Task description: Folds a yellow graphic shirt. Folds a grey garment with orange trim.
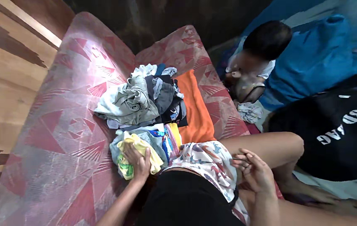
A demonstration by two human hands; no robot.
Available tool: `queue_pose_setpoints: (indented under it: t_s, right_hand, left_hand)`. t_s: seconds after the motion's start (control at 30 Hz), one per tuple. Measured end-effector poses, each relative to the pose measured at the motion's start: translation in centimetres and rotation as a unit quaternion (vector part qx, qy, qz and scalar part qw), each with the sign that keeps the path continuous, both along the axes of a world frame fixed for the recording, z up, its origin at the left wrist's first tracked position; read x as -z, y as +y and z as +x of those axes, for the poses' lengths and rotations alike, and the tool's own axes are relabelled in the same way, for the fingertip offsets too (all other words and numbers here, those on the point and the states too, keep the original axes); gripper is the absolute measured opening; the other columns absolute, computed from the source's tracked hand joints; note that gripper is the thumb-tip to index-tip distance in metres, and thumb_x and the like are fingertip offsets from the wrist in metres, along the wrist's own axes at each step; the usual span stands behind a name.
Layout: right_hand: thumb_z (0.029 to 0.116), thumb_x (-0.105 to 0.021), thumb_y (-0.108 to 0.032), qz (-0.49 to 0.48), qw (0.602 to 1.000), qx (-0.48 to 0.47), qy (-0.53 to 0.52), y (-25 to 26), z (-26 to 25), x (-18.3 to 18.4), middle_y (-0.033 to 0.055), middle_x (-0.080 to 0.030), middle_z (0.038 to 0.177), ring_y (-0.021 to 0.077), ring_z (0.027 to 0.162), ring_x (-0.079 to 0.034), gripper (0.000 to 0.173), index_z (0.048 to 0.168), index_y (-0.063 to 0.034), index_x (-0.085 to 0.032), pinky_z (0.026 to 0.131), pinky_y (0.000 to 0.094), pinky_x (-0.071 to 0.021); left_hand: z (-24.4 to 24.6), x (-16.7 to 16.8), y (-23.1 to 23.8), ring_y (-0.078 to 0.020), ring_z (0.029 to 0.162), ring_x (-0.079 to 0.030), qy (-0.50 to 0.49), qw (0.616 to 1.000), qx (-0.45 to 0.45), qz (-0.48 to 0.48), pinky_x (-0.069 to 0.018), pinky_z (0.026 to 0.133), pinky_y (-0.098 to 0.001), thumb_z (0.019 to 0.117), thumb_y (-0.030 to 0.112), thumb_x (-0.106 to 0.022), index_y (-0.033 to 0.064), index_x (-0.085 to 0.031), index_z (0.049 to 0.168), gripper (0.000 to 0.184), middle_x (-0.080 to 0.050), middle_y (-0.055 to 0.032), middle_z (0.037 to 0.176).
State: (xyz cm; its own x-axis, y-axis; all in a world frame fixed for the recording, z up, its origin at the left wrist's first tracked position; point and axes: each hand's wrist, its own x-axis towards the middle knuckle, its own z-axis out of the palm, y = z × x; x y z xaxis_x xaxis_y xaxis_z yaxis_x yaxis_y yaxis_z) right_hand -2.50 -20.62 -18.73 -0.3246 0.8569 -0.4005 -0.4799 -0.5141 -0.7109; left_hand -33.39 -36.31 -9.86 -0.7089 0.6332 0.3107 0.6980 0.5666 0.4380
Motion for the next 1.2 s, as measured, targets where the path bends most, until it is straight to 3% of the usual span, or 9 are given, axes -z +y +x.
queue_pose_setpoints:
  t_s: [0.03,0.17,0.33,0.47,0.7,0.87,0.97,1.07,1.2]
  right_hand:
    - [0.1077,-0.023,-0.008,-0.002,1.0,0.002,0.0,0.1,0.0,-0.1,0.0006,-0.077,0.08,0.0132,0.066,-0.075,0.04,0.112,-0.006,-0.063,0.064,0.0276,-0.0636]
    - [0.1072,-0.023,-0.007,0.009,1.0,-0.005,0.001,0.1,0.1,0.2,-0.0008,-0.077,0.08,0.0124,0.066,-0.074,0.04,0.113,-0.006,-0.062,0.064,0.0274,-0.0636]
    - [0.1077,-0.024,-0.007,-0.011,1.0,0.011,-0.003,0.2,0.0,-0.1,-0.0003,-0.077,0.079,0.0115,0.065,-0.074,0.038,0.112,-0.0059,-0.062,0.064,0.0262,-0.0628]
    - [0.1075,-0.023,-0.007,-0.002,1.0,0.0,0.004,0.2,0.1,0.1,-0.0012,-0.077,0.079,0.0108,0.066,-0.074,0.039,0.114,-0.0065,-0.062,0.065,0.0256,-0.0625]
    - [0.1074,-0.025,-0.006,-0.006,1.0,0.017,-0.009,0.0,0.1,-0.5,-0.0015,-0.076,0.078,0.0097,0.065,-0.072,0.035,0.116,-0.0017,-0.059,0.064,0.0245,-0.0615]
    - [0.108,-0.029,-0.004,-0.035,0.998,0.048,-0.03,0.0,0.1,-1.1,0.0011,-0.075,0.076,0.011,0.062,-0.072,0.032,0.115,0.0031,-0.059,0.061,0.0259,-0.0614]
    - [0.1083,-0.03,-0.004,-0.051,0.996,0.055,-0.037,0.2,0.1,-1.3,0.0019,-0.075,0.076,0.0118,0.062,-0.072,0.031,0.114,0.0034,-0.06,0.061,0.0264,-0.0615]
    - [0.1081,-0.031,-0.003,-0.057,0.997,0.052,-0.033,0.3,0.0,-1.2,0.0025,-0.074,0.075,0.0118,0.061,-0.072,0.03,0.113,0.0033,-0.06,0.06,0.0265,-0.0613]
    - [0.1082,-0.031,-0.003,-0.059,0.996,0.053,-0.032,0.5,-0.1,-1.3,0.0022,-0.074,0.075,0.011,0.06,-0.071,0.031,0.113,0.0029,-0.061,0.059,0.0259,-0.0609]
  left_hand:
    - [-1.3,0.2,1.1,-0.0618,0.145,-0.024,0.043,0.998,0.028,-0.021,-0.0111,0.118,-0.0706,0.1005,0.051,-0.039,-0.0233,-0.034,0.145,0.087,-0.028,-0.0453,0.153]
    - [-3.7,-1.8,4.0,-0.0624,0.147,-0.019,0.037,0.986,0.074,-0.147,-0.0055,0.116,-0.0758,0.0996,0.054,-0.045,-0.0177,-0.036,0.147,0.087,-0.03,-0.0412,0.155]
    - [-2.6,-0.4,3.0,-0.0648,0.141,-0.029,0.059,0.98,0.119,-0.146,-0.0109,0.113,-0.0768,0.0973,0.055,-0.046,-0.0212,-0.042,0.14,0.087,-0.042,-0.0432,0.146]
    - [-4.8,-1.0,4.2,-0.061,0.146,-0.021,-0.003,0.968,0.079,-0.238,-0.0069,0.117,-0.072,0.1,0.053,-0.047,-0.0186,-0.035,0.147,0.086,-0.032,-0.0424,0.153]
    - [-4.0,-3.6,4.6,-0.0562,0.151,-0.01,-0.089,0.963,0.058,-0.248,0.0001,0.119,-0.0689,0.102,0.047,-0.05,-0.0147,-0.026,0.153,0.083,-0.019,-0.0394,0.16]
    - [-4.0,-1.4,2.9,-0.0621,0.145,-0.021,-0.006,0.99,0.096,-0.1,-0.0085,0.117,-0.0729,0.0964,0.054,-0.048,-0.0208,-0.033,0.146,0.091,-0.028,-0.0445,0.153]
    - [-4.4,-0.7,2.2,-0.0615,0.144,-0.023,-0.008,0.993,0.12,0.006,-0.0157,0.12,-0.0645,0.0982,0.053,-0.046,-0.0258,-0.029,0.143,0.092,-0.026,-0.0481,0.151]
    - [-3.5,-1.0,1.3,-0.0618,0.143,-0.024,0.029,0.989,0.142,0.028,-0.0139,0.118,-0.0671,0.1002,0.052,-0.042,-0.0279,-0.03,0.14,0.09,-0.027,-0.0494,0.15]
    - [-2.8,-0.9,1.3,-0.0543,0.147,-0.027,0.076,0.977,0.195,0.026,-0.0101,0.117,-0.0703,0.103,0.062,-0.033,-0.0217,-0.037,0.138,0.09,-0.033,-0.0449,0.149]
